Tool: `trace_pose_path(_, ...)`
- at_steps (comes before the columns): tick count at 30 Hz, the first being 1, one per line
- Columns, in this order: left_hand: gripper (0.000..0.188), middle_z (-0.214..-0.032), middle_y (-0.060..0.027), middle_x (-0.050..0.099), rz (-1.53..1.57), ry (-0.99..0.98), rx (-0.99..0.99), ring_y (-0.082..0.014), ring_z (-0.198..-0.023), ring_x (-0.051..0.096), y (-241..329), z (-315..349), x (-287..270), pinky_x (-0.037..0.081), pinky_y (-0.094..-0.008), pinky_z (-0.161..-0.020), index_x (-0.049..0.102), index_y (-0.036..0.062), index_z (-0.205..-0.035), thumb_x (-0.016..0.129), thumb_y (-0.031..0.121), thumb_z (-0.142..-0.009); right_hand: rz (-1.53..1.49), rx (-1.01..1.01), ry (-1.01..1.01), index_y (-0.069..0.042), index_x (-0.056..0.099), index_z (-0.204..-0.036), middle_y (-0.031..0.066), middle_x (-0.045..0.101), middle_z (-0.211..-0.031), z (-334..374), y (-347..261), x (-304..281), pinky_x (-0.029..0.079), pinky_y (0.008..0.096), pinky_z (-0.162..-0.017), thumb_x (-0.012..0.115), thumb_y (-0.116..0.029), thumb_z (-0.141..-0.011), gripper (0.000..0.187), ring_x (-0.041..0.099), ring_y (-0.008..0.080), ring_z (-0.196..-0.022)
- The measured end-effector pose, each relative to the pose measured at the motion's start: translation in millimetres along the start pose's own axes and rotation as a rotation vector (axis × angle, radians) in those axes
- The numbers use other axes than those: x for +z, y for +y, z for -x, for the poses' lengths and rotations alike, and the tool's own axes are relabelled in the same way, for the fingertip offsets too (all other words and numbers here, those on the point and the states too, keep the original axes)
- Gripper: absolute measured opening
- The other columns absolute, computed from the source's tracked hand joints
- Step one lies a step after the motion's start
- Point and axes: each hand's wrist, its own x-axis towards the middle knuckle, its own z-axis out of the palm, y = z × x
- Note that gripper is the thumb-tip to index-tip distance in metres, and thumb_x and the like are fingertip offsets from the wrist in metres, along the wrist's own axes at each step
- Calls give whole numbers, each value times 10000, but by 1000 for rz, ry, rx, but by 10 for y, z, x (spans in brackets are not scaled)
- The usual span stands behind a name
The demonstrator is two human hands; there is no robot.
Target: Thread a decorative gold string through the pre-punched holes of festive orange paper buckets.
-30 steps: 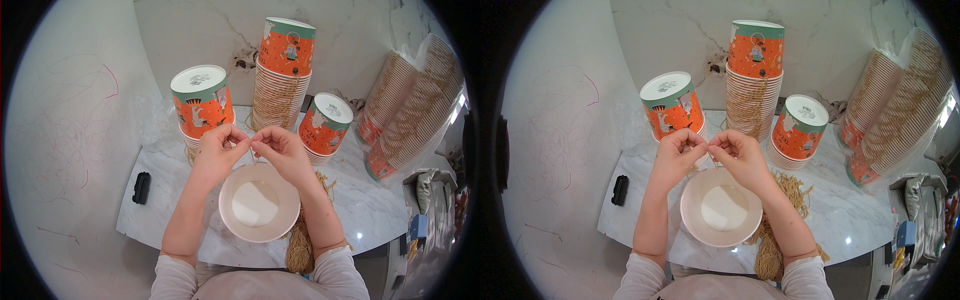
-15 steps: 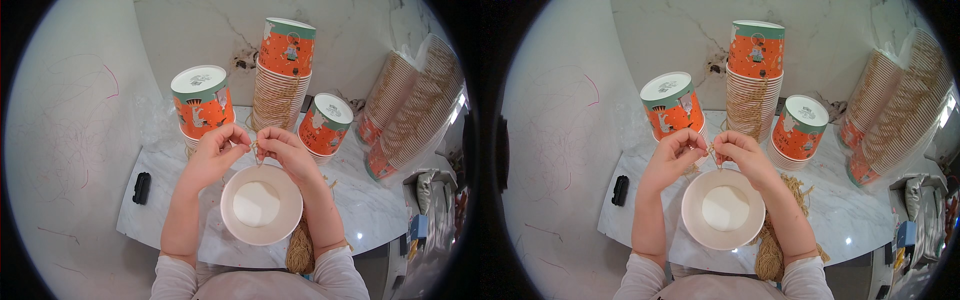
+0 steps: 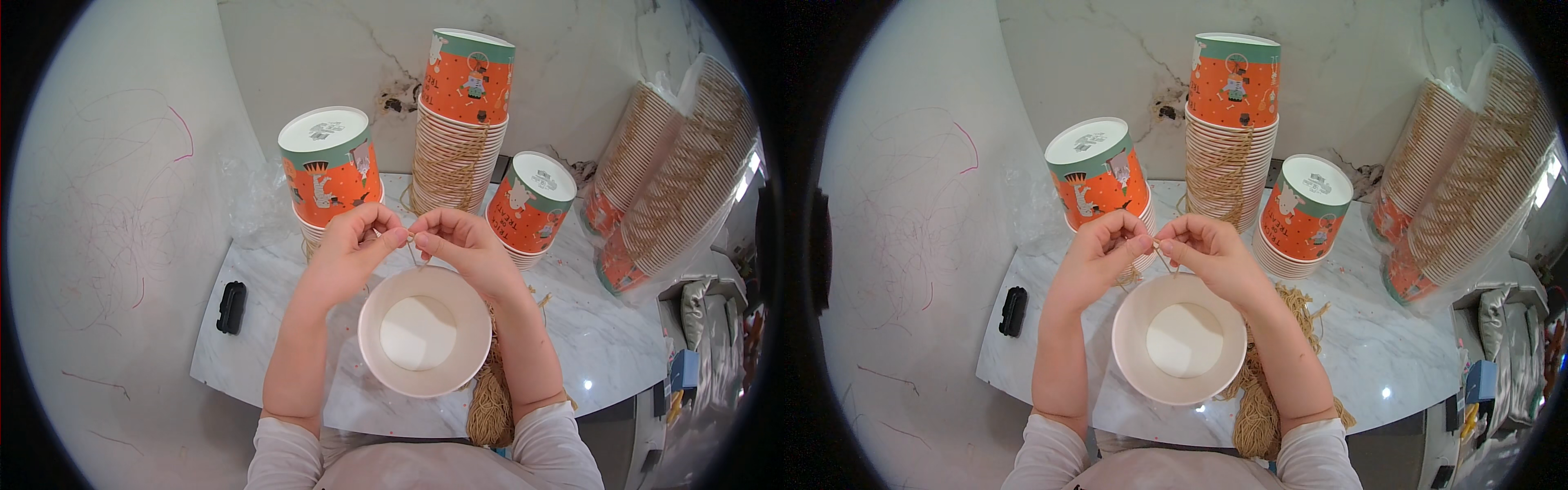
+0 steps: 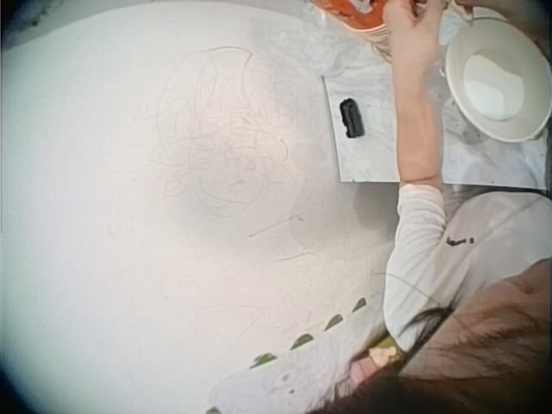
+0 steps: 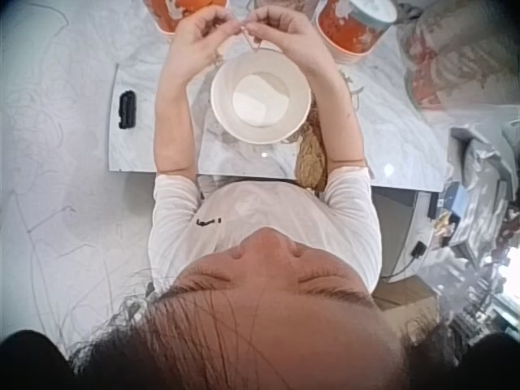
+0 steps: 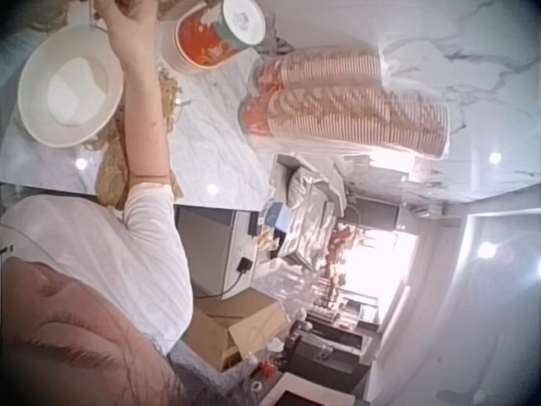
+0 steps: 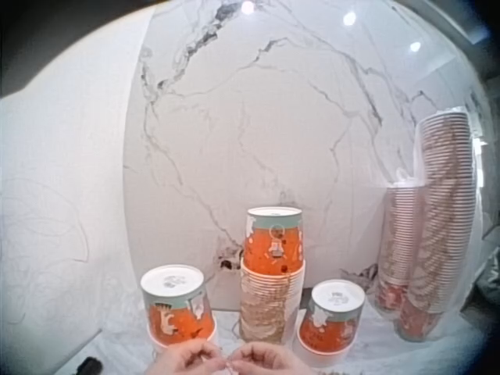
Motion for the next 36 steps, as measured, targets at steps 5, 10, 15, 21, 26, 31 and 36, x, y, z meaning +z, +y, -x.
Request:
trace_pose_path(5,98,-736,97,504,8,-3,-22,2,-646,385,19,9,-44,324,-200,-567,643,33,-924,716,97,-937,206,-70,16,-10,656,-1007,-17,649,-914,-25,91,-76,502,235,-731,668,-131,-984,124,583,47,-820)
trace_pose_path(10,103,-710,109,488,17,2,-64,9,-626,371,62,25,-74,310,-197,-555,647,38,-905,735,90,-915,294,-112,20,-5,643,-988,-10,649,-901,-27,112,-54,510,259,-748,654,-127,-983,122,588,71,-822)
trace_pose_path(15,108,-705,114,480,3,-6,-75,15,-623,363,137,52,-80,301,-195,-551,653,37,-896,746,91,-903,424,-122,-17,-20,633,-1008,-30,619,-944,-10,81,-65,473,252,-801,659,-133,-984,119,554,75,-888)
trace_pose_path(21,77,-867,47,627,1,-23,-93,-2,-776,556,164,80,-94,443,-178,-669,647,20,-911,723,26,-900,558,-184,-12,-9,635,-1011,6,616,-962,4,88,-82,465,277,-843,658,-127,-976,125,559,100,-923)
trace_pose_path(26,96,-708,112,476,20,5,-56,15,-622,349,130,72,-46,292,-194,-546,648,36,-889,735,77,-900,567,-185,-23,-4,636,-1012,21,624,-969,10,92,-111,468,290,-869,654,-123,-975,126,570,114,-936)
trace_pose_path(31,109,-729,95,523,-32,30,-35,9,-623,397,38,6,-27,335,-194,-548,645,31,-912,726,103,-924,608,-134,-50,2,649,-1054,33,654,-1023,-10,113,-175,480,286,-904,633,-142,-997,156,592,115,-986)
trace_pose_path(36,145,-760,68,579,-92,-27,-117,-2,-648,465,-40,-58,-35,396,-200,-575,648,20,-948,713,149,-956,373,-153,25,2,692,-1082,92,701,-1025,-88,220,-170,512,336,-876,640,-154,-982,193,644,170,-971)
